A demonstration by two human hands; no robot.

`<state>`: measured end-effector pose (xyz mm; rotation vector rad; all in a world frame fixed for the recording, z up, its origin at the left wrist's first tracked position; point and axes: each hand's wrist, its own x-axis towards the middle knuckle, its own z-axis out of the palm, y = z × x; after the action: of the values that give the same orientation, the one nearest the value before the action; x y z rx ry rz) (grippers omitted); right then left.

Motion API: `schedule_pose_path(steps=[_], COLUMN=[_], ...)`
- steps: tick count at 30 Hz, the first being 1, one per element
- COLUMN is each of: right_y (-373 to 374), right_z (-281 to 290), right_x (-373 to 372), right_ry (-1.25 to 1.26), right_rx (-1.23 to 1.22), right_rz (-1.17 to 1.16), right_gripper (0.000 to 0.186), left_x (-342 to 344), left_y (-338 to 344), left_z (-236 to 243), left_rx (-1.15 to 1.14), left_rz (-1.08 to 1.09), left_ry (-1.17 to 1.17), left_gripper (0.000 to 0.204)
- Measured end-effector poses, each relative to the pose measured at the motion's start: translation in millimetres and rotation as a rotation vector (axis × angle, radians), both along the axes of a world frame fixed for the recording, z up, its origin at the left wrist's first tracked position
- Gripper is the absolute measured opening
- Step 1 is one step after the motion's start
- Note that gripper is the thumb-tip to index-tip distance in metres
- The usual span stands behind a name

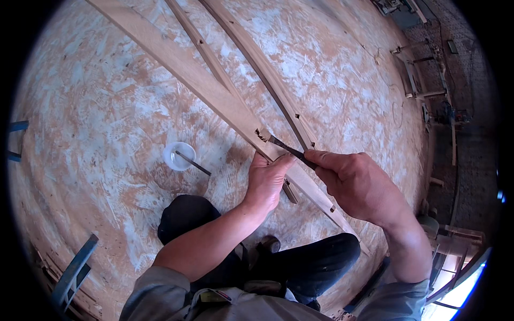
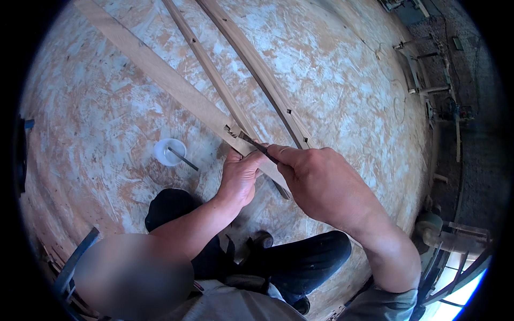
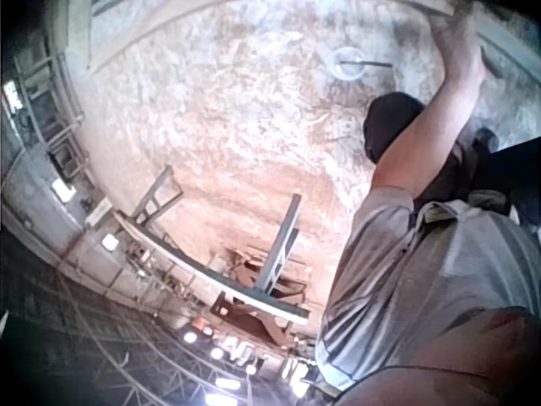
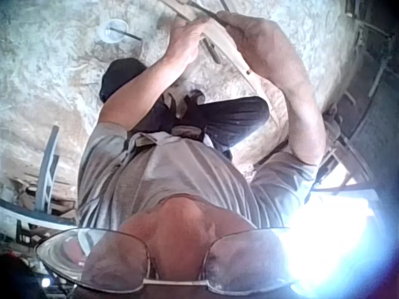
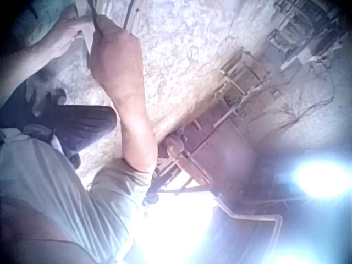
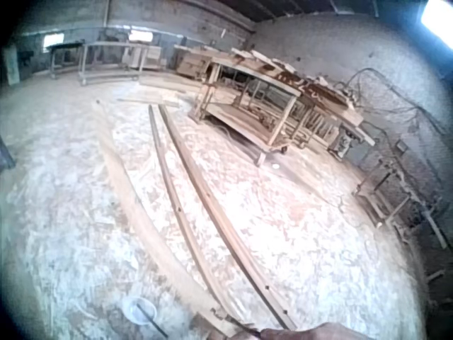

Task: The person pours a liquid from a plastic bottle into a small container and then uses a chisel to carve notches into long, thin wooden strips. The person kneels on the floor to perform the carving task.

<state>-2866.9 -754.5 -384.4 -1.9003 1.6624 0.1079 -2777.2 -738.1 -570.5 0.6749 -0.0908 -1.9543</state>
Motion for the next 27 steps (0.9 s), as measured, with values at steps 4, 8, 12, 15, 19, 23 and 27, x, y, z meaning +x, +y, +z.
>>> schedule_pose_path(steps=[4,8,12,15,19,23,27], right_y=[-5.8,5.4,9.3,6.1,-0.8,-6.1,-5.4], right_z=[12.2,1.3,0.6,1.1,8.6,12.8,12.9], right_x=[7.0,-2.8,-1.7,2.3,10.3,18.0,25.7], right_ry=[-0.050,-0.082,-0.105,-0.083,0.000,0.082,0.194], right_rx=[0.172,0.166,0.080,0.097,0.136,0.037,-0.016], right_rz=[-0.187,-0.288,-0.237,-0.213,-0.208,-0.059,0.036], right_gripper=[0.030,0.031,0.031,0.030,0.029,0.028,0.028], left_x=[-1.3,-4.3,-5.0,-2.5,-2.5,-3.6,-5.9], left_y=[-1.4,-3.0,-2.5,-2.3,-2.2,-1.4,0.4], left_z=[-0.1,-1.2,-0.1,-0.1,-0.8,-4.6,-7.3], left_rx=[0.001,-0.023,-0.040,-0.025,-0.019,-0.060,-0.093], left_rz=[-0.006,-0.015,-0.003,0.008,0.010,0.022,0.063], left_ry=[-0.004,-0.027,0.002,-0.007,0.019,0.035,0.054], left_gripper=[0.022,0.020,0.021,0.022,0.024,0.027,0.029])
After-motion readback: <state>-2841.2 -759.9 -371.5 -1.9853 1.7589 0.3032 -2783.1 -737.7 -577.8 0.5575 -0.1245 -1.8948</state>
